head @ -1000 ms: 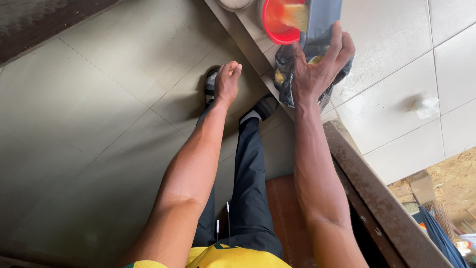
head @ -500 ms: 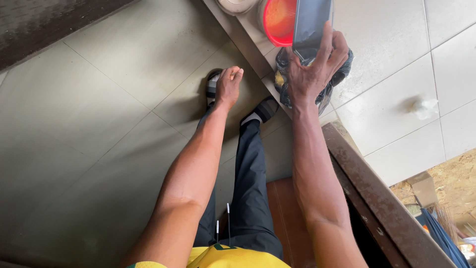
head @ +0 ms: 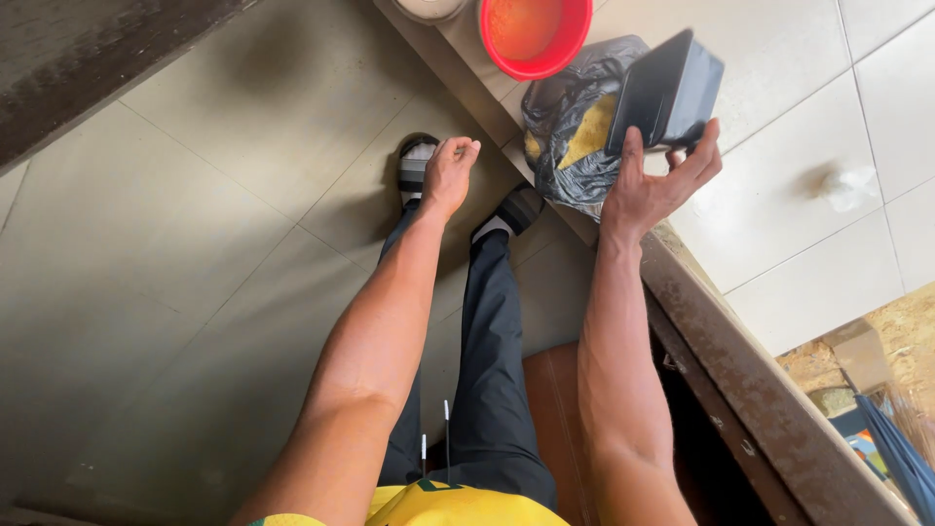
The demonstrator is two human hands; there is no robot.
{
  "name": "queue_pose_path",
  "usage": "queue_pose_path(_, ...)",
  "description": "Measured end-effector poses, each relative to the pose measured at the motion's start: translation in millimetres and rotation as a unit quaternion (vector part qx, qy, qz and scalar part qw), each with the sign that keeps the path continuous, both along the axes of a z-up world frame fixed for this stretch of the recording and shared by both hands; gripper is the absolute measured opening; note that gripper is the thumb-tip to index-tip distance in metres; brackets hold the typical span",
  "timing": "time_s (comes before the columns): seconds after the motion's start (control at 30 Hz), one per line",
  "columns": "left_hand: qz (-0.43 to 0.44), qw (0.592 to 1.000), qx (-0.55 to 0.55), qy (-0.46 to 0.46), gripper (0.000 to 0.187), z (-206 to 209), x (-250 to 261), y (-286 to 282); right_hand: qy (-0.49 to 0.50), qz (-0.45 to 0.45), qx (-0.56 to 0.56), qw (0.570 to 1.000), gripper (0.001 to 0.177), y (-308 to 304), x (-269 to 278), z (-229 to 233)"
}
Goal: The person opens a black plastic bag containing yellow granular material, then uses a black rectangular scoop to transfer the contents into a red bucket. The person repeats the scooping and pouring action multiple times, then walks to a table and places the bucket and scoop down.
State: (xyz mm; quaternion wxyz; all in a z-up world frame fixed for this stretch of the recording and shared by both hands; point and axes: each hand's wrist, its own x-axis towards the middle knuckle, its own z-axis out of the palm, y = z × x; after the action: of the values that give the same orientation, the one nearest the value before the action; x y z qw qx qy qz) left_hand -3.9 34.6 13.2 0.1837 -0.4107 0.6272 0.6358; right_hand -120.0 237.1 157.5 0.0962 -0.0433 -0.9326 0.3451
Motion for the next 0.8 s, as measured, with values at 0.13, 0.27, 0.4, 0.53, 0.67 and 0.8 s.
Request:
queue_pose_path(0.13,-0.020,0.995,0.094,-0.003,0.076,16,-20,19,-0.031,-0.019,-0.004,0.999,0.086,34,16,-25)
queue_pose_path(0.27,-0.116,0.981,0.154,-0.011,0.114,18,-43,48,-0.090,-0.012,0.030,0.995,0.086,46,21,-44)
queue_pose_path(0.4,-0.223,0.970,0.082,-0.055,0.128,-5,-62,92,-0.119,0.026,0.086,0.989,0.088,51,21,-57)
queue_pose_path(0.53,-0.232,0.969,0.033,-0.080,0.136,-21,-78,117,-0.118,0.038,0.089,0.988,0.092,60,15,-73)
queue_pose_path(0.67,-0.164,0.986,-0.018,-0.024,0.127,-44,-83,134,-0.151,0.027,0.084,0.985,0.093,66,13,-83)
queue_pose_path(0.8,-0.123,0.992,-0.023,-0.013,0.100,-54,-91,140,-0.166,0.022,0.068,0.984,0.093,61,12,-89)
